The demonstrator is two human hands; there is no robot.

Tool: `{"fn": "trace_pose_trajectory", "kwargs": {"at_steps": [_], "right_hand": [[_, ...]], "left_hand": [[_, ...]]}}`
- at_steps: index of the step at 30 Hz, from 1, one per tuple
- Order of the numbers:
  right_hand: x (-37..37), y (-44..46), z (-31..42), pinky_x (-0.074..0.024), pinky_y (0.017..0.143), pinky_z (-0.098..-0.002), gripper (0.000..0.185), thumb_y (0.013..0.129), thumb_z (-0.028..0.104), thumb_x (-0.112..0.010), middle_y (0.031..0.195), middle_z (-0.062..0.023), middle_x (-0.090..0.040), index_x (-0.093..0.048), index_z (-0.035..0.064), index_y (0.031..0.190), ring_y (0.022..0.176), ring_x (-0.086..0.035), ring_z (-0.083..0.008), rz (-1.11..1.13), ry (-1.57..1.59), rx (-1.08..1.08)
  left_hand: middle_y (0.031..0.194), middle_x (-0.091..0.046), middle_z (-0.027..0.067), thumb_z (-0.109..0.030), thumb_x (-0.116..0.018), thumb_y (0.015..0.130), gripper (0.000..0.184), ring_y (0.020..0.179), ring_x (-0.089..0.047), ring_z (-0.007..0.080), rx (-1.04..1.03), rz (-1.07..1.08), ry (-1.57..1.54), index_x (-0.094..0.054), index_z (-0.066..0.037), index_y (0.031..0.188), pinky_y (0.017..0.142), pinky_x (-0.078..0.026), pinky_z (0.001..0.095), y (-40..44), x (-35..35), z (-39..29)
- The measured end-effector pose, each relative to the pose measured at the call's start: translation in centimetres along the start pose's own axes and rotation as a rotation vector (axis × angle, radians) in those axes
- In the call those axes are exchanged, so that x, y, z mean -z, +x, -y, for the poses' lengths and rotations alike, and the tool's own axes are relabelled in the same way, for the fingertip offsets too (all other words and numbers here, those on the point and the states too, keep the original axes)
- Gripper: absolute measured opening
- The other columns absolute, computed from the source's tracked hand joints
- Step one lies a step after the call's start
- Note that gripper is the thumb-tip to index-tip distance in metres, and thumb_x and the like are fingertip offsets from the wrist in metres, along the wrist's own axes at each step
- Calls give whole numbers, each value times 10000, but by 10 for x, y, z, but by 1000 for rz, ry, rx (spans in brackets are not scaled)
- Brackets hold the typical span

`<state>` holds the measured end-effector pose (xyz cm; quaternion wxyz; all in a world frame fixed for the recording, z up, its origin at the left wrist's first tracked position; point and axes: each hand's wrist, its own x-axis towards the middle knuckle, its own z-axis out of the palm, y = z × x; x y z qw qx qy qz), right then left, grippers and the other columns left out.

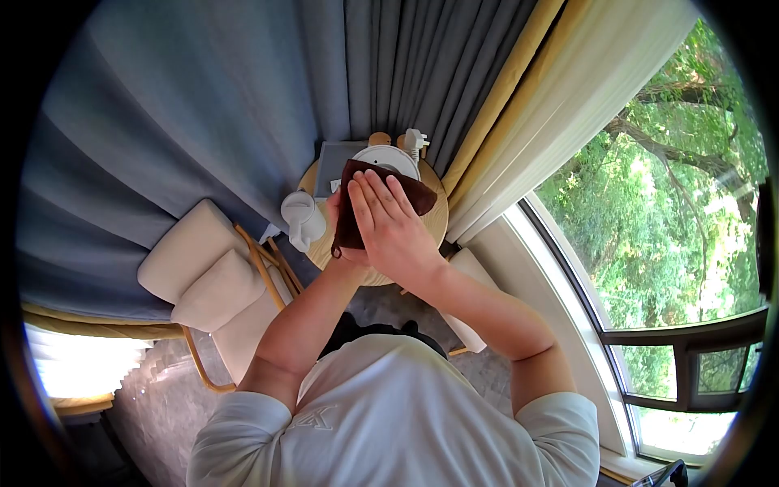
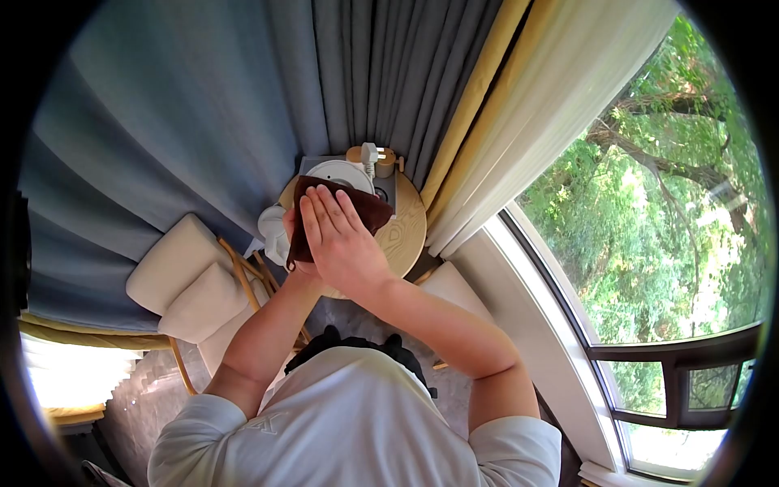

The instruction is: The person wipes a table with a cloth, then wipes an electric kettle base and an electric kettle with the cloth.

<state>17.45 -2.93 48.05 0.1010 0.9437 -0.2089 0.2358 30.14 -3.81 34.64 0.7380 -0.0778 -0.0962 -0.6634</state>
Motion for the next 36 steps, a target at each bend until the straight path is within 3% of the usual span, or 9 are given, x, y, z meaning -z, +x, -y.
{"fn": "trace_pose_trajectory", "kwargs": {"at_steps": [2, 5, 9, 19, 27, 36], "right_hand": [[-1, 0, -4, -281, 1296, -513, 629, 972, 209, -534, 1549, -275, -536, -472, -133, 1496, 1521, -453, -383, 5, -22, -5], [1, -1, -10, -286, 1296, -505, 615, 979, 201, -528, 1540, -273, -545, -473, -131, 1493, 1515, -460, -378, 4, -41, -34], [1, -4, -28, -304, 1290, -497, 593, 981, 172, -526, 1532, -260, -554, -472, -123, 1492, 1502, -477, -362, 3, -58, -69], [12, -16, -45, -328, 1279, -501, 589, 952, 71, -519, 1548, -271, -533, -453, -127, 1503, 1501, -473, -377, 9, 106, -107], [16, -22, -49, -351, 1265, -508, 593, 936, 35, -521, 1546, -289, -527, -451, -130, 1501, 1495, -476, -401, -13, 147, -112], [12, -20, -34, -326, 1280, -520, 824, 829, -8, -639, 1614, -325, -429, -323, -122, 1581, 1547, -380, -457, 40, 418, -186]], "left_hand": [[1557, -572, 29, -586, -486, 1014, 642, 1452, -506, 224, 54, 110, 15, -589, -165, 1488, 1263, -332, 415, 0, -13, -4], [1565, -571, 40, -594, -486, 1015, 664, 1449, -516, 229, 93, 98, -37, -584, -148, 1496, 1259, -343, 407, -2, -41, 1], [1583, -559, 69, -574, -497, 1002, 701, 1465, -508, 245, 59, -46, 17, -552, -112, 1527, 1253, -364, 394, 2, -64, 3], [1576, -560, 98, -549, -405, 1008, 714, 1449, -525, 286, 5, -65, 156, -521, -93, 1546, 1222, -415, 432, 5, -70, 1], [1578, -553, 115, -598, -411, 1013, 751, 1445, -523, 305, 37, -20, 80, -508, -85, 1552, 1221, -416, 444, 4, -72, -2], [1564, -564, 113, -614, -433, 996, 770, 1434, -533, 301, 19, -45, 118, -513, -83, 1547, 1223, -413, 430, -4, -64, -4]]}}
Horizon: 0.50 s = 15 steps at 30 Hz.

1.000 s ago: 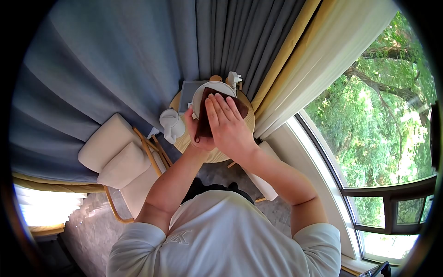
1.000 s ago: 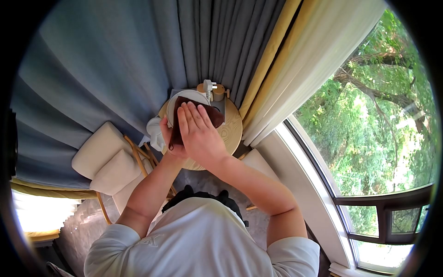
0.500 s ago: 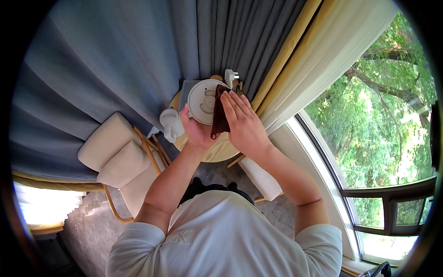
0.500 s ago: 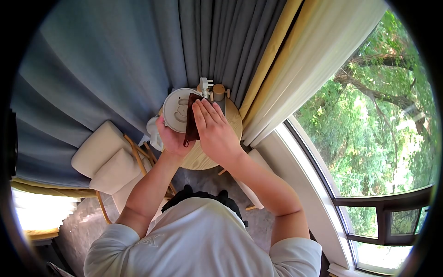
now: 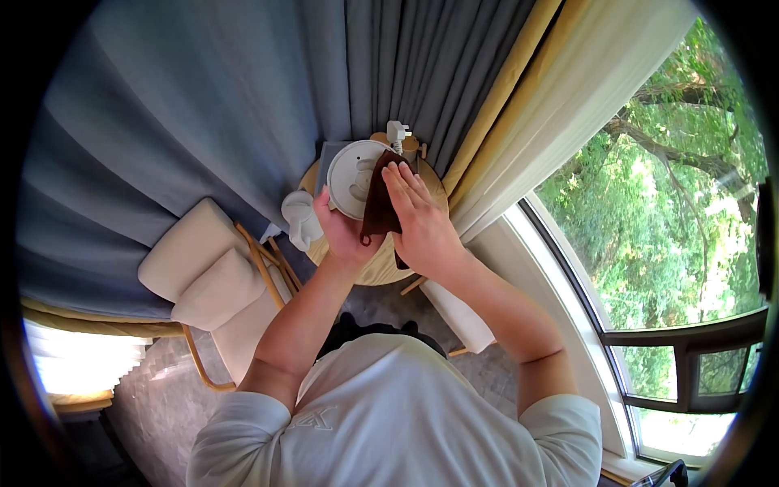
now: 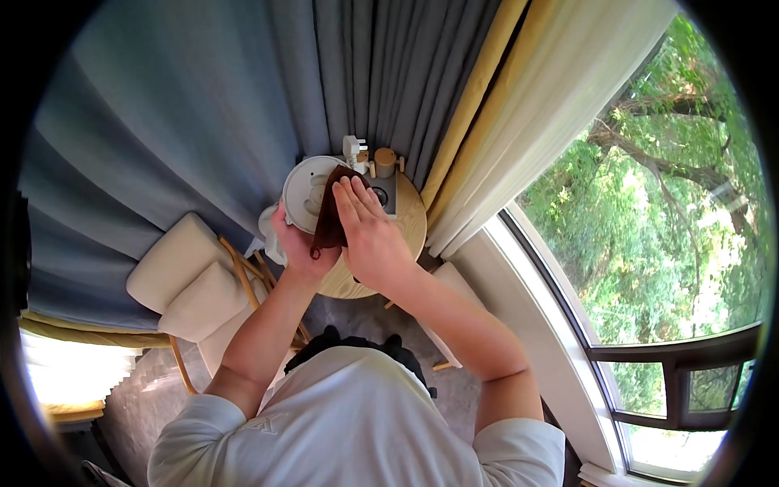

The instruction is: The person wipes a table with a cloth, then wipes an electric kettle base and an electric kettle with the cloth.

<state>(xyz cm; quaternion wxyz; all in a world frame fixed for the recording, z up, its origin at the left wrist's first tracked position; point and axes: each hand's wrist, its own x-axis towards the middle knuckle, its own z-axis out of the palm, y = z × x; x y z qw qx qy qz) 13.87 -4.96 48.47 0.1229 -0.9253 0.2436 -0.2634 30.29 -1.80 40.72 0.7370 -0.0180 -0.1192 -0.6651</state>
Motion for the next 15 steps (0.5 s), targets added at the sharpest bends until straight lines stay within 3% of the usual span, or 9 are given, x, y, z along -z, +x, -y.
{"fn": "trace_pose_trajectory", "kwargs": {"at_steps": [7, 13, 15], "right_hand": [[-12, 4, 10, -298, 1290, -523, 795, 840, 33, -633, 1601, -336, -439, -352, -139, 1564, 1536, -387, -479, -35, 2, 35], [-22, 12, 19, -316, 1275, -528, 773, 854, 89, -648, 1579, -348, -459, -384, -160, 1537, 1531, -396, -480, -56, 5, 55], [-25, 13, 23, -319, 1274, -529, 768, 856, 93, -650, 1578, -346, -460, -390, -163, 1531, 1530, -399, -478, -60, 26, 73]], "left_hand": [[1544, -585, 92, -602, -475, 981, 745, 1420, -545, 283, -25, -74, 32, -552, -95, 1520, 1227, -396, 428, 2, 1, 6], [1489, -629, 72, -590, -506, 970, 682, 1405, -554, 264, 12, 64, -75, -626, -111, 1440, 1225, -388, 430, 3, 6, 8], [1460, -643, 68, -609, -516, 964, 673, 1363, -577, 279, -18, 14, -79, -646, -111, 1397, 1202, -410, 428, 6, 16, 10]]}}
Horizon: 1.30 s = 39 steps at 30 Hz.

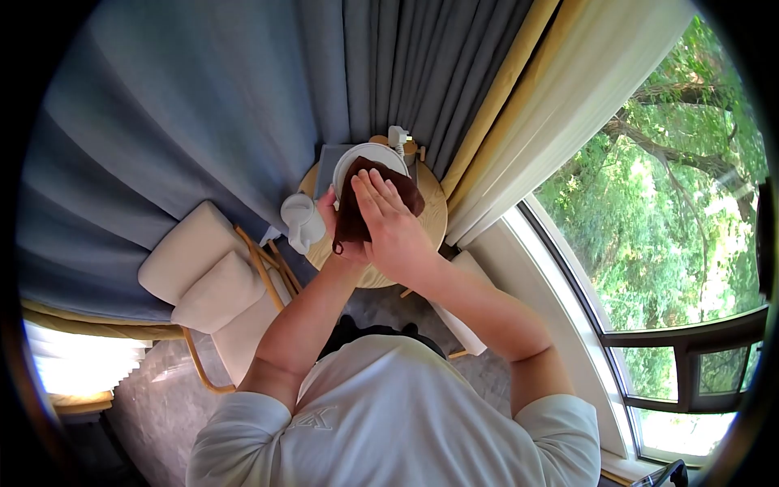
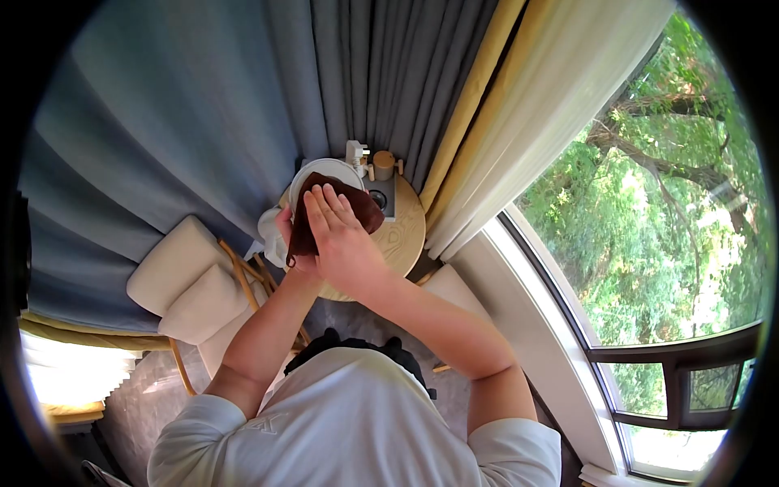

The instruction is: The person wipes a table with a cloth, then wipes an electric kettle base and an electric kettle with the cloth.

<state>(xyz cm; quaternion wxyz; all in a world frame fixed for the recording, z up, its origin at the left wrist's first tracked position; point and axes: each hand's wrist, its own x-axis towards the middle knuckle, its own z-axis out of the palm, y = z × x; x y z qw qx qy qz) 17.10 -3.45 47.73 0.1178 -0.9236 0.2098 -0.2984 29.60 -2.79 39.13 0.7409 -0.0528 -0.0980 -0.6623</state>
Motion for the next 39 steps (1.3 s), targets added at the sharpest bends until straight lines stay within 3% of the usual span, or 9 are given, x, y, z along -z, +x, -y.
{"fn": "trace_pose_trajectory", "kwargs": {"at_steps": [3, 11, 20, 23, 25, 28, 29, 38, 39], "right_hand": [[-8, 0, 3, -322, 1281, -520, 813, 819, 48, -682, 1601, -308, -458, -384, -133, 1553, 1543, -397, -447, 8, -42, 24], [-2, 2, 22, -332, 1281, -516, 786, 806, 72, -691, 1568, -282, -511, -435, -131, 1521, 1525, -441, -417, 56, -129, 114], [2, -3, 6, -354, 1265, -526, 663, 886, 76, -622, 1558, -258, -532, -464, -117, 1500, 1504, -478, -394, 35, -215, 138], [10, -8, -9, -328, 1280, -505, 595, 934, 93, -541, 1553, -256, -538, -479, -126, 1484, 1507, -473, -376, 51, -253, 116], [15, -11, -19, -330, 1278, -509, 589, 933, 90, -542, 1543, -258, -545, -483, -123, 1480, 1500, -480, -378, 43, -268, 108], [24, -16, -32, -342, 1269, -524, 606, 907, 56, -556, 1525, -264, -560, -483, -119, 1483, 1491, -489, -390, 23, -238, 76], [27, -17, -35, -345, 1267, -527, 612, 900, 46, -559, 1523, -266, -561, -482, -120, 1484, 1490, -491, -393, 21, -225, 64], [31, -15, -32, -353, 1264, -530, 673, 845, -9, -592, 1534, -276, -551, -471, -119, 1498, 1498, -480, -401, -15, -181, 34], [31, -17, -31, -355, 1263, -531, 672, 845, -10, -592, 1535, -277, -550, -472, -120, 1497, 1497, -482, -400, -10, -161, 42]], "left_hand": [[1413, -667, 67, -617, -517, 976, 642, 1265, -640, 265, -48, -154, 3, -655, -123, 1362, 1153, -458, 428, 3, 4, 0], [1457, -631, 97, -630, -512, 963, 701, 1326, -597, 303, 33, -116, 19, -613, -105, 1416, 1188, -426, 437, -6, -2, -5], [1507, -591, 132, -643, -506, 948, 772, 1395, -548, 347, 4, -136, 51, -566, -84, 1477, 1227, -390, 448, -2, 9, -2], [1525, -569, 157, -650, -497, 948, 808, 1411, -537, 350, -30, -158, 176, -527, -73, 1513, 1237, -381, 455, 4, -3, -4], [1546, -561, 157, -635, -472, 975, 811, 1425, -529, 341, -65, -164, 190, -503, -57, 1544, 1246, -373, 456, 5, -5, -6], [1564, -558, 145, -608, -454, 1004, 776, 1436, -522, 328, -28, 38, 16, -505, -59, 1550, 1249, -370, 450, 5, -2, -10], [1571, -560, 137, -590, -451, 1018, 754, 1448, -511, 325, -117, -132, 174, -508, -61, 1552, 1248, -370, 453, 6, -14, -6], [1568, -551, 167, -611, -449, 998, 794, 1434, -523, 351, -128, -218, 185, -492, -47, 1555, 1233, -390, 476, 11, -30, -4], [1552, -555, 191, -621, -433, 993, 808, 1409, -538, 368, -93, -126, 145, -487, -38, 1550, 1214, -407, 485, 12, -33, -4]]}}
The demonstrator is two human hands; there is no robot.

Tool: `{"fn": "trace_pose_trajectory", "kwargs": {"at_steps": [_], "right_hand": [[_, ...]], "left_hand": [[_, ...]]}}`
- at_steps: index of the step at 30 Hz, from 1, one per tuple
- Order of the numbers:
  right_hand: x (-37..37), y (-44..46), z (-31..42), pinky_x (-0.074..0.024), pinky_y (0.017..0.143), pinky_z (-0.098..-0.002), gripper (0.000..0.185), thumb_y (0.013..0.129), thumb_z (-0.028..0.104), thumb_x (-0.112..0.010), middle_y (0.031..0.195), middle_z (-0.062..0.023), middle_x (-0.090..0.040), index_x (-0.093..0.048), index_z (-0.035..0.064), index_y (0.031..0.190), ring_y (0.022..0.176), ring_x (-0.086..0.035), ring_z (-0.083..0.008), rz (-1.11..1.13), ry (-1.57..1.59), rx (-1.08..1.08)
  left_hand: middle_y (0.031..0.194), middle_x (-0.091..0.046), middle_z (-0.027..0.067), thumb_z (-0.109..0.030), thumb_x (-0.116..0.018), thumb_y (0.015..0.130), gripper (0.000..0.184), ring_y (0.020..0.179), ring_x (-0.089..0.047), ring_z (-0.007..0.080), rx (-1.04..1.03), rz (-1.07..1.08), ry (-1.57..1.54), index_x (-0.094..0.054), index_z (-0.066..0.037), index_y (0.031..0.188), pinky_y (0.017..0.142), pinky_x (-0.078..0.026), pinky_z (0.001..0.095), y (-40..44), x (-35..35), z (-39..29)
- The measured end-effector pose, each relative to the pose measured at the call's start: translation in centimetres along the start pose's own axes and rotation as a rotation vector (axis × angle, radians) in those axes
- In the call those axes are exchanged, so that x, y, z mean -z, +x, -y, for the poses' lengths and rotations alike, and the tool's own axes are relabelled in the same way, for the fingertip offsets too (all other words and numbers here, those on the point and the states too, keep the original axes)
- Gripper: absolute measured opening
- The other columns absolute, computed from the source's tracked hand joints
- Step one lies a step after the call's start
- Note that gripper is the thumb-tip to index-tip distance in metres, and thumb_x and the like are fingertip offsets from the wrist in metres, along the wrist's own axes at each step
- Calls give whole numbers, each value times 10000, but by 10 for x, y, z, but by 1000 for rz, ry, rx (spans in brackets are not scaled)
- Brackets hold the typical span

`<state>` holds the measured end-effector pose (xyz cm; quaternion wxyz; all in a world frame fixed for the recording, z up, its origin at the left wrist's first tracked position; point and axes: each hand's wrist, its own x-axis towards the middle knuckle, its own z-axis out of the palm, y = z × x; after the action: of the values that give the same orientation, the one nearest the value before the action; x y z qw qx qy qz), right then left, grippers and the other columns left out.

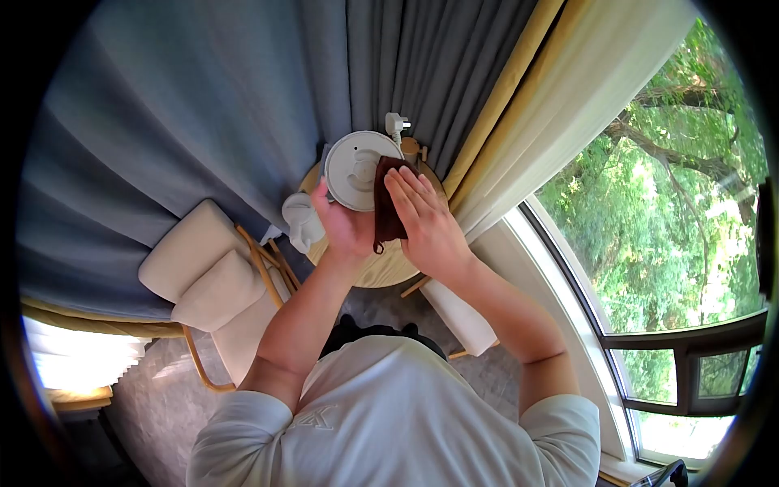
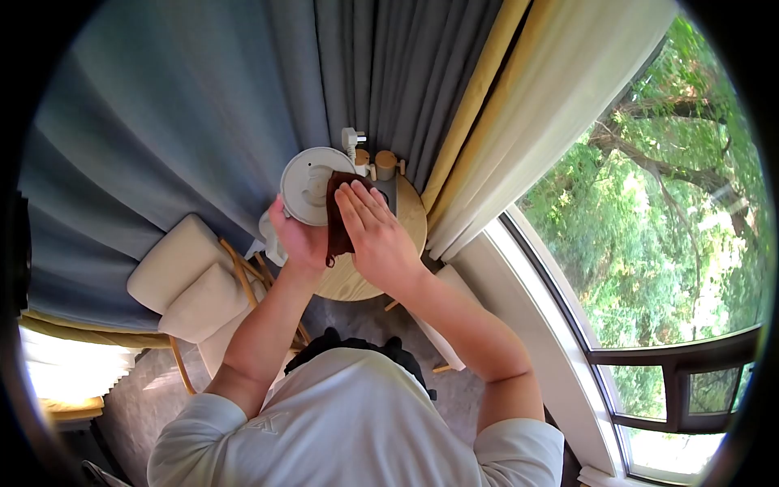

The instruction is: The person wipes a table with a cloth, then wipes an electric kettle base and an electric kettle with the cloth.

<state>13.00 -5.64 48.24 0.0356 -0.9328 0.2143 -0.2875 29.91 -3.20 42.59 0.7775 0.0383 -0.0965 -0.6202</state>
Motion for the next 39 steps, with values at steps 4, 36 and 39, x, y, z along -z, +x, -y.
{"fn": "trace_pose_trajectory", "kwargs": {"at_steps": [4, 36, 39], "right_hand": [[-7, -13, 7, -351, 1270, -532, 675, 841, -7, -597, 1538, -277, -544, -471, -119, 1495, 1493, -486, -406, 34, 24, 82], [-2, -1, -1, -388, 1246, -536, 657, 837, 34, -650, 1498, -194, -607, -542, -56, 1478, 1440, -555, -353, -65, -32, 158], [-3, 0, -15, -381, 1240, -550, 685, 822, 16, -647, 1520, -206, -580, -505, -66, 1487, 1451, -534, -389, -76, -47, 127]], "left_hand": [[1490, -568, 275, -667, -385, 959, 879, 1292, -603, 418, 46, 136, 10, -470, -14, 1540, 1121, -483, 513, 4, -15, -4], [1555, -549, 206, -698, -455, 934, 927, 1397, -551, 383, 14, 33, 158, -442, -42, 1588, 1193, -432, 495, 0, -3, -6], [1586, -529, 171, -645, -472, 952, 858, 1455, -501, 356, 136, 244, -129, -454, -63, 1583, 1250, -359, 498, -1, 4, -12]]}}
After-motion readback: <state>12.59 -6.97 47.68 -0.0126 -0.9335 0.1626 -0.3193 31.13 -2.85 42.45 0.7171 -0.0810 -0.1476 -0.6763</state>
